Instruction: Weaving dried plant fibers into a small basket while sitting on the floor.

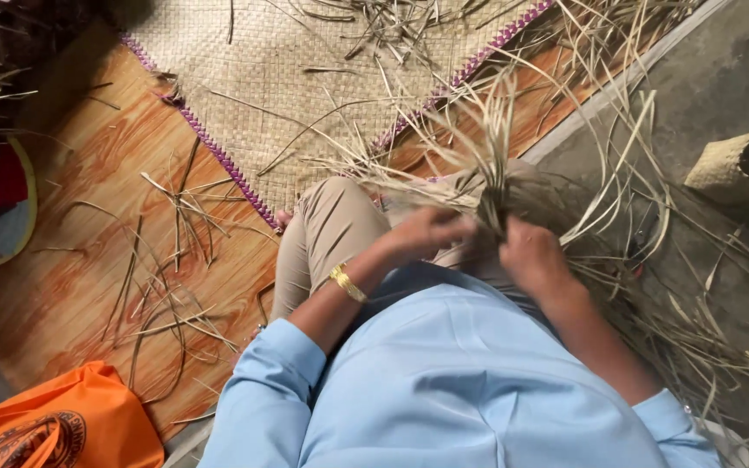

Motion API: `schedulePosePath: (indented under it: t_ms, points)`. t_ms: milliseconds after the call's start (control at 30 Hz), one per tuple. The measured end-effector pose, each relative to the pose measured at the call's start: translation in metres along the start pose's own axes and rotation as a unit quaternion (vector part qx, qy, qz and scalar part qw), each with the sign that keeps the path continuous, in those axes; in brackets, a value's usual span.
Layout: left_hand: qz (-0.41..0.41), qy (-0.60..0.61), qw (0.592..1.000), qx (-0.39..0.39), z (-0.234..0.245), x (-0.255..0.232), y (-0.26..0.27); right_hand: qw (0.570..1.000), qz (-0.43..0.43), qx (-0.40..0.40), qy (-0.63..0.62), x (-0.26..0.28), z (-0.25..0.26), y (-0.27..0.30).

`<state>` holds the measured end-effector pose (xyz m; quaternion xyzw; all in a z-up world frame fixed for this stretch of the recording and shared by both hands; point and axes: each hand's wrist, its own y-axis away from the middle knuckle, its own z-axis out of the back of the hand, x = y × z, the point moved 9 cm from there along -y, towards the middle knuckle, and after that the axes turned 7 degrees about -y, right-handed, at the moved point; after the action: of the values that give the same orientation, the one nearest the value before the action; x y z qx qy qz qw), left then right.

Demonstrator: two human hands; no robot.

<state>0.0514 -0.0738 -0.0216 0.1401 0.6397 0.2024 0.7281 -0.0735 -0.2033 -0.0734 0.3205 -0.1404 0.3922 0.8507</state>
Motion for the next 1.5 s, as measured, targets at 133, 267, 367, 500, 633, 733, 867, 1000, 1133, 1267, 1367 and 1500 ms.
schedulePosePath:
  t_ms: [133, 267, 367, 500, 633, 733, 867, 1000, 1133, 1267, 1367, 1500]
  points:
    - [0.098, 0.418, 0.895, -0.119, 0.033, 0.025, -0.007, 0.956, 0.181, -0.027, 0.230, 0.036, -0.024, 0.027]
    - [-0.007, 0.261, 0.948, -0.183, 0.087, 0.050, -0.030, 0.936, 0.194, -0.097, 0.275, 0.034, -0.025, 0.033]
    - [0.076, -0.229, 0.953, -0.184, 0.106, -0.006, 0.025, 0.936, 0.175, -0.094, 0.291, 0.031, -0.033, 0.032]
    - [0.020, -0.364, 0.864, -0.347, 0.094, 0.005, 0.042, 0.952, 0.160, -0.051, 0.256, 0.034, -0.032, 0.029]
    - [-0.186, -0.287, 0.846, -0.408, 0.062, -0.008, 0.045, 0.949, 0.178, -0.078, 0.246, 0.042, -0.033, 0.028]
    - [-0.167, -0.162, 0.913, -0.336, 0.047, -0.015, 0.026, 0.954, 0.183, -0.083, 0.222, 0.048, -0.030, 0.026]
    - [0.020, 0.091, 0.959, -0.268, 0.009, 0.016, -0.014, 0.938, 0.253, -0.132, 0.197, 0.011, -0.062, 0.013]
    - [-0.006, 0.231, 0.930, -0.287, 0.015, 0.045, -0.022, 0.916, 0.225, -0.230, 0.239, 0.034, -0.006, 0.032]
    - [-0.064, 0.349, 0.856, -0.375, 0.042, 0.014, 0.017, 0.942, 0.142, -0.225, 0.205, -0.047, 0.001, 0.033]
    - [-0.040, 0.411, 0.824, -0.388, 0.033, 0.037, 0.012, 0.970, 0.001, -0.127, 0.209, -0.129, -0.010, 0.052]
    - [-0.025, 0.401, 0.857, -0.323, 0.008, 0.076, -0.007, 0.964, -0.104, -0.096, 0.227, -0.185, -0.001, 0.076]
    - [-0.186, 0.400, 0.858, -0.262, 0.004, 0.032, -0.009, 0.895, -0.015, -0.361, 0.261, -0.170, 0.116, 0.119]
